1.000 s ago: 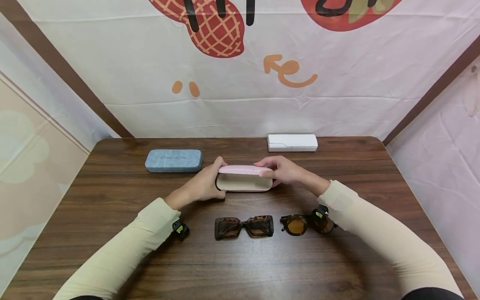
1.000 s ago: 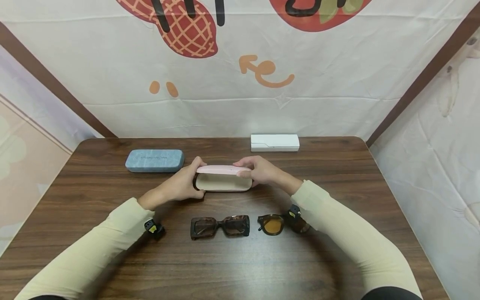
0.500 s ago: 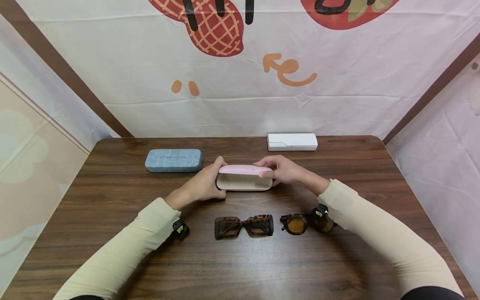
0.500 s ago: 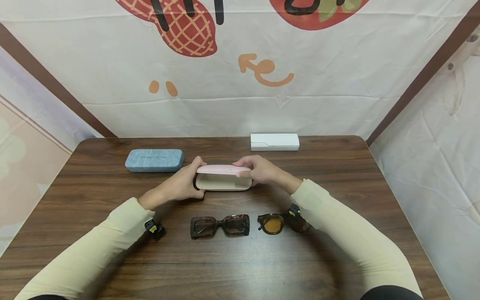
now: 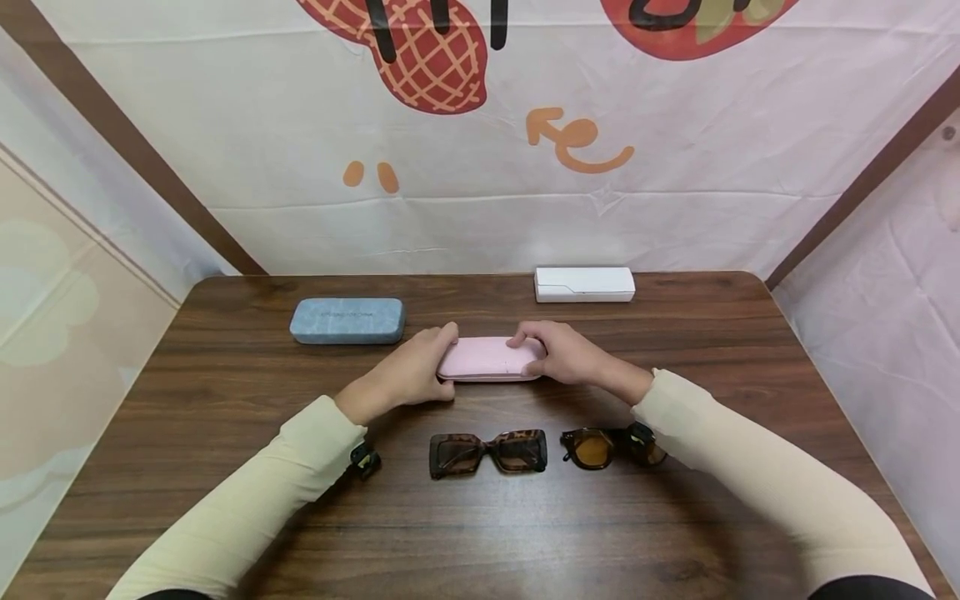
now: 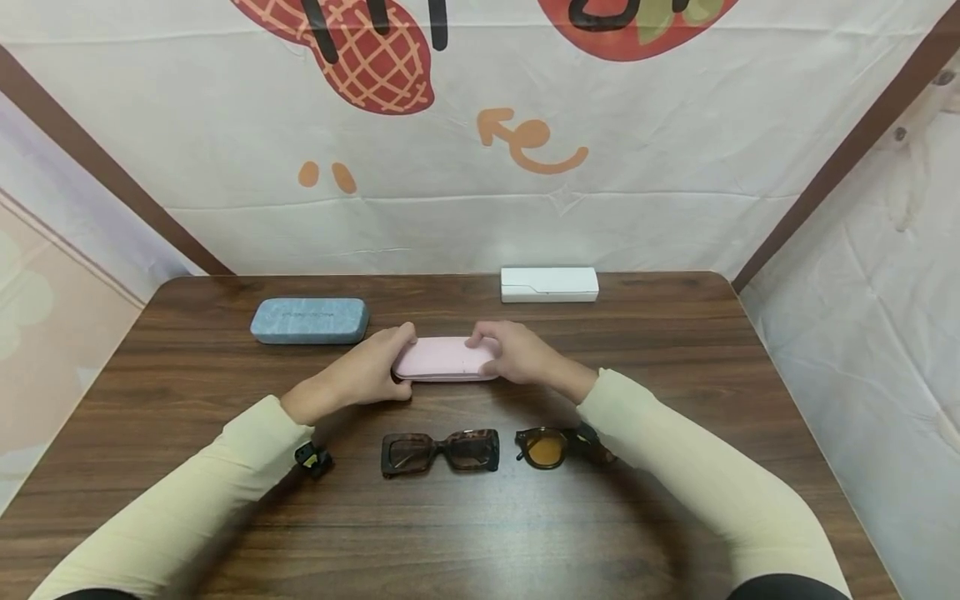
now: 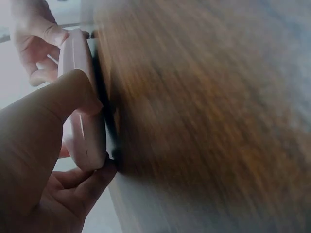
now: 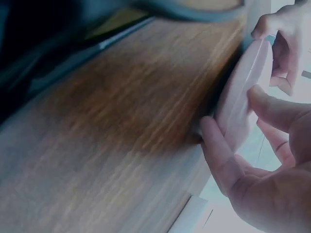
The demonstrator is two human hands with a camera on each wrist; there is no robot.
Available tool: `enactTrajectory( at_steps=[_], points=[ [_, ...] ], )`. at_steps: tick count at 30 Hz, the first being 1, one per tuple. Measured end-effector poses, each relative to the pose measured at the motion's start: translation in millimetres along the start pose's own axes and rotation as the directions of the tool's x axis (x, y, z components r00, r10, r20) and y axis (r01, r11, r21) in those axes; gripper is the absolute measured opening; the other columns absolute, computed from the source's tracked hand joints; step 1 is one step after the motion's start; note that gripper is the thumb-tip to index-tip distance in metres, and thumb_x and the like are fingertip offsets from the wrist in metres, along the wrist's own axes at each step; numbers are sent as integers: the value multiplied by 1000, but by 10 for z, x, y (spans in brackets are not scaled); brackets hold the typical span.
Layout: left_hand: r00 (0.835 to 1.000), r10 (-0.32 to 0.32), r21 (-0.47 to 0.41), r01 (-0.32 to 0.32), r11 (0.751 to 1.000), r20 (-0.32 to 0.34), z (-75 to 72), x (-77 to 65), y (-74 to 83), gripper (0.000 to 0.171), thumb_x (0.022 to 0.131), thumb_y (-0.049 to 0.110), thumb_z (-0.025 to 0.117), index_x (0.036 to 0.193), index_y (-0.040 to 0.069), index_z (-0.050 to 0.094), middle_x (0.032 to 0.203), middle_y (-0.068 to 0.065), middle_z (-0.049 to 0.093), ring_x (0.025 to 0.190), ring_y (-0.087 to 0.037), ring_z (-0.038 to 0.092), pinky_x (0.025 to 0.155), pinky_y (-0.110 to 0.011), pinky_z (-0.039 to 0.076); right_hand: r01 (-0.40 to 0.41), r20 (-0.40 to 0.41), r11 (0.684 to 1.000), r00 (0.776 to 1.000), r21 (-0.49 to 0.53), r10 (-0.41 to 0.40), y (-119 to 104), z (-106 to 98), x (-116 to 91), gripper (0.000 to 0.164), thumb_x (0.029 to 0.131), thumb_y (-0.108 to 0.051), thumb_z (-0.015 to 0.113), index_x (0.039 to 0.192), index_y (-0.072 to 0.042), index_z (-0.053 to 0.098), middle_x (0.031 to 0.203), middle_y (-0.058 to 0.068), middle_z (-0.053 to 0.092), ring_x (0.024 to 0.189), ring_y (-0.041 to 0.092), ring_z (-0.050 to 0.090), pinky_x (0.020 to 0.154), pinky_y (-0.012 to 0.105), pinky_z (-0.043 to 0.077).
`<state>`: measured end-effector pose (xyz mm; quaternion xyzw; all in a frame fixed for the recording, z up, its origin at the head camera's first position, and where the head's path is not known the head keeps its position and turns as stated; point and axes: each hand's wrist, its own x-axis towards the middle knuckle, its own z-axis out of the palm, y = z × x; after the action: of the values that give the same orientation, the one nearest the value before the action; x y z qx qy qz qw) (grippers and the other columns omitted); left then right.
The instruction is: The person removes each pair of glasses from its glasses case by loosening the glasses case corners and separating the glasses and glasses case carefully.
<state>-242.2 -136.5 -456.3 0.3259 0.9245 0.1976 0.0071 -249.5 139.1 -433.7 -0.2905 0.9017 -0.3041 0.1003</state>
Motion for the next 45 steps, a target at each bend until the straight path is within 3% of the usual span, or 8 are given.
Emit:
enactTrajectory(
  at_steps=[7,11,16,22,30,45],
  points=[
    [1000,7,-17,-7,1000,-5,-7,-9,-3,47,72,10,80,106,9,47,89,-5,54,81,-21,52,72,-38,46,43,20,997,999,-57,-42,-20,-21,2,34,88,-8,80,118,-10,66,135,10,65,127,30,56,103,48,44],
    [1000,-1,-15,0,1000,-10,7,-28,3,48,73,10,80,108,8,48,94,-6,55,86,-21,52,75,-38,47,54,40,990,998,-128,-50,-48,-25,0,49,89,-9,80,133,-7,58,142,15,59,128,33,55,107,48,43],
    [1000,-6,-6,6,1000,-19,37,-41,0,49,75,13,81,111,7,49,99,-7,57,91,-22,54,80,-39,48,40,80,976,997,-214,-23,-106,-31,-7,65,91,-12,77,146,4,47,147,23,51,135,38,50,113,48,37],
    [998,-57,6,57,998,-13,40,-24,53,48,80,22,82,111,8,49,100,-7,57,91,-21,55,80,-39,49,35,126,967,992,-254,-3,-137,-81,0,63,93,-14,75,146,7,47,143,26,53,130,39,53,109,49,42],
    [996,-84,11,84,996,-14,43,22,109,48,79,20,82,111,7,48,98,-8,56,91,-23,54,80,-40,49,72,126,942,992,-327,-32,-90,-85,-15,72,90,-12,78,150,7,43,141,30,53,120,38,59,96,46,51],
    [998,-66,11,66,998,-2,48,-41,117,47,79,17,81,111,6,48,98,-7,55,92,-24,53,82,-40,48,35,81,946,997,-322,-10,-168,1,-63,72,86,-9,80,147,9,45,133,27,59,114,35,61,90,44,54]
  ],
)
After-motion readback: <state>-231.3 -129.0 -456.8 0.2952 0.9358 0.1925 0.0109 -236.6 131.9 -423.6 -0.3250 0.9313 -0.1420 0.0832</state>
